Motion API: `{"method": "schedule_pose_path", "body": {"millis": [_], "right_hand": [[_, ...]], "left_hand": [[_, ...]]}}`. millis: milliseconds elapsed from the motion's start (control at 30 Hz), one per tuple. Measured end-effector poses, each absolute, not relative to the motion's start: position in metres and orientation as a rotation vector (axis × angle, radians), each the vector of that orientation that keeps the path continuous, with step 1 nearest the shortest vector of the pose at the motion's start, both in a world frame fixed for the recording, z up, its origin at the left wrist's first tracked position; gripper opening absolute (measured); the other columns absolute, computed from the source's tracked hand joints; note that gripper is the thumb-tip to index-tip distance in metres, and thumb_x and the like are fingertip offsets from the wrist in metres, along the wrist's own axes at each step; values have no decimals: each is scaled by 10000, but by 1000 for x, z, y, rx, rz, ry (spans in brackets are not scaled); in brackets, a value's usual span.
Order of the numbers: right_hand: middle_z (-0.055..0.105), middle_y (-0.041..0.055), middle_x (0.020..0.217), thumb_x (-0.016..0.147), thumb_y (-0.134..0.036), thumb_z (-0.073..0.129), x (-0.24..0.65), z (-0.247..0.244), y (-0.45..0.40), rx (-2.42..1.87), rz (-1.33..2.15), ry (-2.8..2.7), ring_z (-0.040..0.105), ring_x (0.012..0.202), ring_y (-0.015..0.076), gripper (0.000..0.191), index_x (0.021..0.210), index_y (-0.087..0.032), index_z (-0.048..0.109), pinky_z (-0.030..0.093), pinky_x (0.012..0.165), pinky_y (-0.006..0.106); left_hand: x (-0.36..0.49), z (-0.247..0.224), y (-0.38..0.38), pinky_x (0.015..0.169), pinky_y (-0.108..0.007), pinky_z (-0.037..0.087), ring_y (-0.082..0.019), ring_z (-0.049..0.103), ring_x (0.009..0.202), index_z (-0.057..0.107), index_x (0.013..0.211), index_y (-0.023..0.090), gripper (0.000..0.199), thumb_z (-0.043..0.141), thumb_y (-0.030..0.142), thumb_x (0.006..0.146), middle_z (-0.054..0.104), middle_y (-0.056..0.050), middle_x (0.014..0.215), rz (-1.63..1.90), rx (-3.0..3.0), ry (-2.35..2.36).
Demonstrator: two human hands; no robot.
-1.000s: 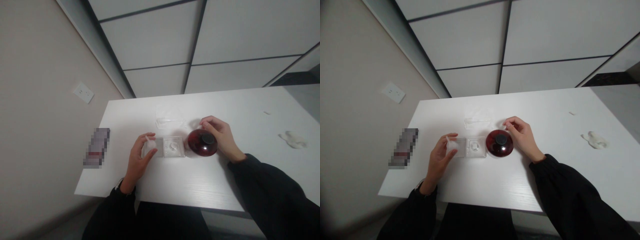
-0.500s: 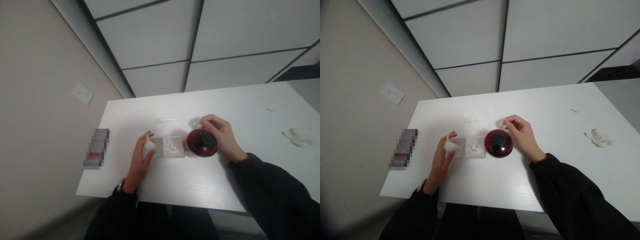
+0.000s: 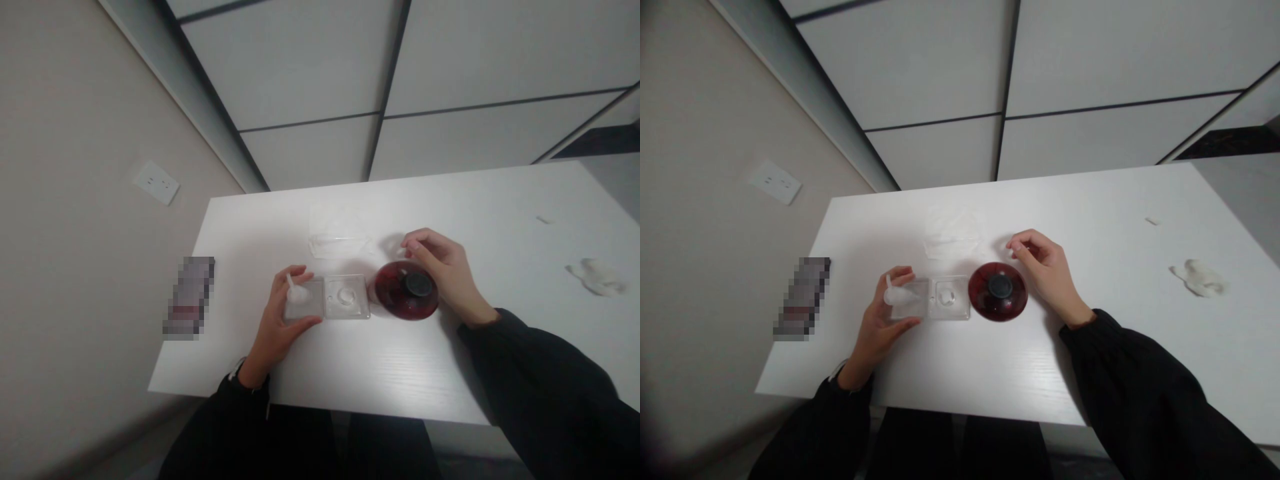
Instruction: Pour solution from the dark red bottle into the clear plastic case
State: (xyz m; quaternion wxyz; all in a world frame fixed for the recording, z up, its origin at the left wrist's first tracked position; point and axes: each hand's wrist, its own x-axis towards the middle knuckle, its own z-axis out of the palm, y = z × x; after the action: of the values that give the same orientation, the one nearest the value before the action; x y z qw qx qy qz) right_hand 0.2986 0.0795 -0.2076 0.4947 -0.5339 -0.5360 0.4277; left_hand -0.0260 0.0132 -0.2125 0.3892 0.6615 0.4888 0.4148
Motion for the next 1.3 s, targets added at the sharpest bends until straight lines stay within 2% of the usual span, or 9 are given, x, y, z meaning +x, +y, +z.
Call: {"method": "schedule_pose_path", "body": {"millis": [100, 200, 300, 433, 567, 700, 867, 1033, 1300], "right_hand": [[731, 28, 882, 925, -554, 768, 298, -207, 80, -1299, 1036, -1301, 657, 786, 206, 306, 847, -262, 715, 558, 793, 390], [732, 28, 878, 917, -555, 776, 298, -206, 80, -1295, 1039, -1302, 662, 790, 208, 311, 838, -262, 710, 569, 792, 389], [729, 26, 877, 921, -531, 775, 298, -206, 80, -1298, 1041, -1289, 660, 785, 200, 290, 840, -259, 714, 566, 795, 382], [723, 23, 870, 921, -509, 771, 298, -207, 80, -1300, 1042, -1281, 654, 775, 195, 270, 839, -258, 719, 559, 789, 378], [722, 27, 873, 925, -520, 766, 297, -207, 80, -1306, 1045, -1293, 657, 783, 201, 280, 844, -257, 714, 564, 779, 380], [734, 37, 896, 917, -561, 776, 298, -206, 80, -1317, 1048, -1296, 665, 809, 215, 316, 837, -262, 710, 572, 778, 386], [733, 33, 885, 916, -593, 777, 300, -206, 80, -1313, 1036, -1318, 665, 791, 214, 337, 843, -271, 714, 573, 790, 403], [737, 34, 891, 921, -586, 769, 300, -205, 80, -1327, 1046, -1321, 664, 803, 221, 326, 850, -274, 706, 573, 781, 407], [732, 30, 892, 939, -516, 754, 299, -207, 79, -1319, 1049, -1313, 672, 810, 215, 266, 852, -269, 704, 569, 781, 393]], "left_hand": [[-25, -215, 15, 1234, -558, 414, -364, 562, 1437, 723, 1249, 282, 561, 855, 653, 850, 599, -123, 1479, 1065, 1605, 1246], [-23, -219, 16, 1173, -532, 458, -349, 598, 1378, 658, 1145, 254, 573, 907, 633, 796, 628, -129, 1433, 1115, 1533, 1259], [-20, -218, 16, 1141, -499, 483, -326, 618, 1366, 586, 1169, 264, 639, 949, 598, 762, 652, -120, 1412, 1179, 1478, 1243], [-21, -212, 16, 1185, -525, 458, -338, 588, 1423, 646, 1269, 277, 635, 934, 582, 793, 635, -126, 1471, 1139, 1544, 1218], [-22, -213, 16, 1121, -488, 493, -332, 598, 1393, 659, 1156, 262, 519, 920, 560, 820, 626, -121, 1469, 1122, 1530, 1219], [-22, -218, 16, 1088, -460, 497, -293, 646, 1287, 533, 1110, 267, 618, 966, 539, 764, 671, -90, 1342, 1208, 1473, 1236], [-23, -216, 17, 1179, -507, 435, -319, 599, 1377, 625, 1196, 272, 541, 913, 548, 830, 633, -113, 1422, 1119, 1588, 1219], [-22, -216, 17, 1125, -479, 481, -305, 640, 1314, 537, 1125, 274, 639, 955, 585, 755, 666, -90, 1350, 1170, 1506, 1248], [-22, -211, 19, 1119, -474, 476, -313, 624, 1305, 584, 1079, 256, 589, 940, 605, 765, 652, -102, 1356, 1093, 1505, 1266]]}}
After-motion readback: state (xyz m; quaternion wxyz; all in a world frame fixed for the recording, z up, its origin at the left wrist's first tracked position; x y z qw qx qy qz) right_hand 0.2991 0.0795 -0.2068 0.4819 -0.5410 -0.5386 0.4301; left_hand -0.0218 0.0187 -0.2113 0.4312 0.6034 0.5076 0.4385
